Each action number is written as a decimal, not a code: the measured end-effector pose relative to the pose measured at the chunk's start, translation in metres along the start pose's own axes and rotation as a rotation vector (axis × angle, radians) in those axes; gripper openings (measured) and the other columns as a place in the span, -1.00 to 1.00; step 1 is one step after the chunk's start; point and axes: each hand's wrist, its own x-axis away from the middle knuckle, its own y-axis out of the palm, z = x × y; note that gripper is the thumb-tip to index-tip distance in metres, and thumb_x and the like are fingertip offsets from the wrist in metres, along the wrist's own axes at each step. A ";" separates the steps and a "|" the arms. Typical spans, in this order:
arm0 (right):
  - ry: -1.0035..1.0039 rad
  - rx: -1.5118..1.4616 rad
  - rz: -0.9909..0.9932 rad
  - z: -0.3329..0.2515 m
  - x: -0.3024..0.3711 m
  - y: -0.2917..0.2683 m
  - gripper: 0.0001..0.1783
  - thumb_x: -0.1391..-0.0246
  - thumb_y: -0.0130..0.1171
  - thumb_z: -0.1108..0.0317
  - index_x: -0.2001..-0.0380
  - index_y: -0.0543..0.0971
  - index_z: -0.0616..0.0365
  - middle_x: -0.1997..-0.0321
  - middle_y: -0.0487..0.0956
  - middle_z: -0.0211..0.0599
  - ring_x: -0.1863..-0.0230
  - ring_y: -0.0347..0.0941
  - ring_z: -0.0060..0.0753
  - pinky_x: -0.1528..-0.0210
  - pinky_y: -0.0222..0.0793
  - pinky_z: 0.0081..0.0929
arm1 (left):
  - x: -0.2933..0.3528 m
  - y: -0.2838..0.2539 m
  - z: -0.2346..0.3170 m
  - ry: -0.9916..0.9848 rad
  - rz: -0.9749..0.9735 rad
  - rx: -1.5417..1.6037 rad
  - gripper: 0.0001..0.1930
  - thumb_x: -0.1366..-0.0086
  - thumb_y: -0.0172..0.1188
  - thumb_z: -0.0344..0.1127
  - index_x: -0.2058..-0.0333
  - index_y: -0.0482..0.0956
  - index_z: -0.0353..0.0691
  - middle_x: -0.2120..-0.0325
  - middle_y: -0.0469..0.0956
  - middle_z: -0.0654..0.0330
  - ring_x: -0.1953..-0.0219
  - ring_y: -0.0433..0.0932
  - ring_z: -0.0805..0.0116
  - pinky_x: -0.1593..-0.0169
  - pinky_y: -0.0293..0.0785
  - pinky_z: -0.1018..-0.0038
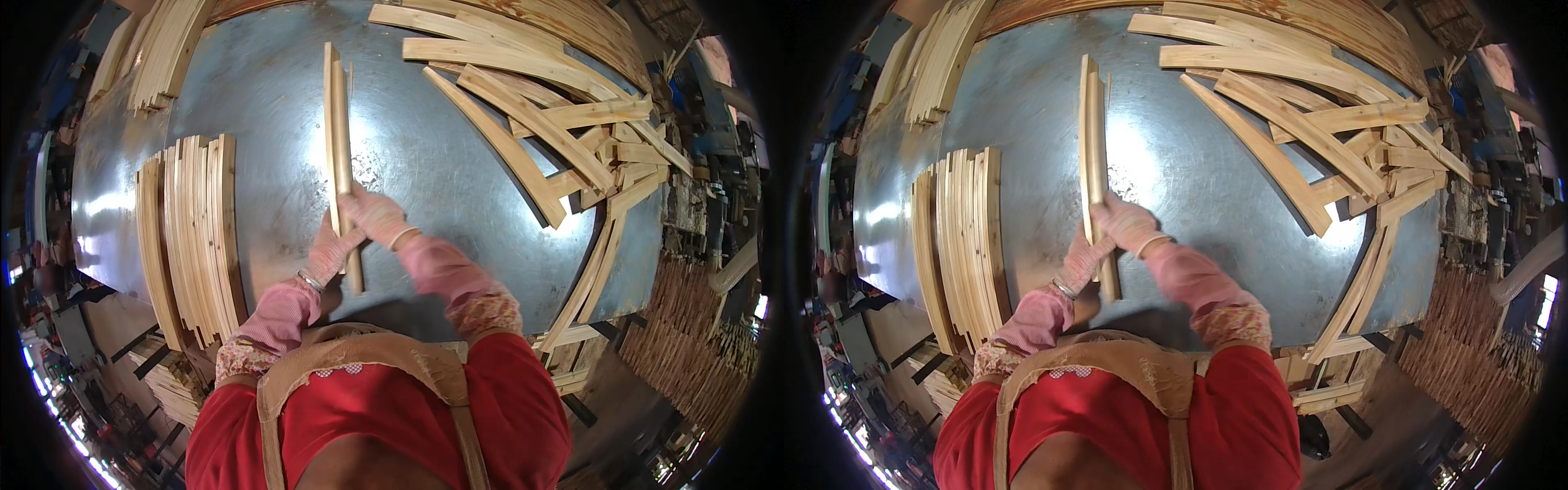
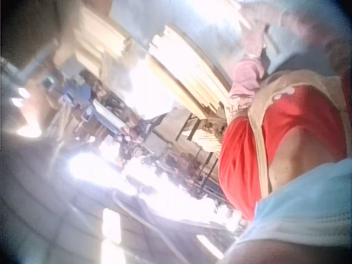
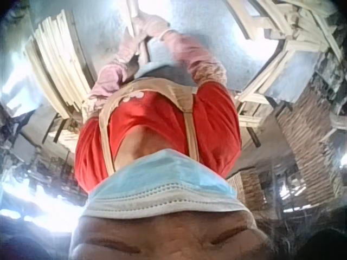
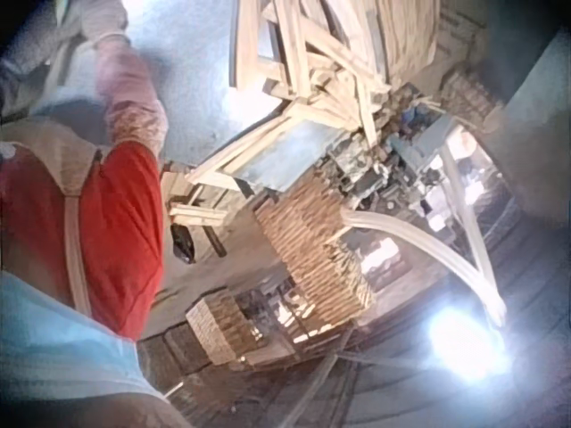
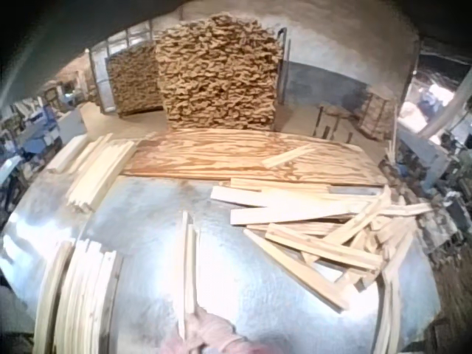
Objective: The person sorts thin wooden slats on a metal table, picking them up from a scattered pile and arranging them into a neat stack. They handle the wood pieces by hand, aligning them and occasionally moving the stack to make space for more pieces.
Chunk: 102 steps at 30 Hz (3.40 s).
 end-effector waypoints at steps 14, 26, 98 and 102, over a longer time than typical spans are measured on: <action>0.358 0.605 0.662 0.150 0.043 -0.199 -0.10 0.02 0.44 -0.19 -0.29 0.47 0.11 -0.21 0.60 0.13 -0.23 0.54 0.26 -0.27 0.47 0.01 | 0.056 -0.071 -0.024 -0.074 0.174 -0.168 -0.46 -0.28 0.31 -0.44 -0.24 0.47 -0.35 0.19 0.68 0.09 0.28 0.63 0.31 0.16 0.62 0.38; 0.291 -0.554 -0.045 0.113 0.178 0.107 -0.30 -0.19 0.48 0.07 -0.27 0.53 0.23 -0.05 0.68 -0.19 -0.03 0.60 -0.35 -0.08 0.50 -0.37 | 0.173 -0.205 -0.067 0.023 0.690 -1.448 -0.05 -0.18 0.51 -0.10 -0.49 0.22 0.00 -0.45 0.23 -0.03 -0.50 0.16 -0.19 -0.56 0.05 -0.04; -0.190 0.665 0.311 0.176 0.008 -0.234 0.11 0.07 0.55 -0.18 -0.46 0.37 0.10 -0.30 0.52 0.16 -0.32 0.44 0.22 -0.36 0.37 0.05 | -0.106 -0.007 0.079 0.690 0.702 -0.755 -0.39 -0.33 0.33 -0.31 -0.32 0.42 -0.30 -0.30 0.43 -0.18 -0.31 0.40 -0.23 -0.39 0.31 0.06; -0.048 0.428 0.540 0.110 -0.037 -0.225 0.20 0.11 0.56 -0.23 -0.50 0.30 0.11 -0.28 0.51 0.17 -0.33 0.41 0.23 -0.37 0.34 0.05 | -0.229 -0.076 0.167 0.634 0.768 -1.106 -0.28 -0.28 0.34 -0.15 -0.39 0.37 -0.14 -0.37 0.38 -0.04 -0.36 0.38 -0.13 -0.43 0.28 0.06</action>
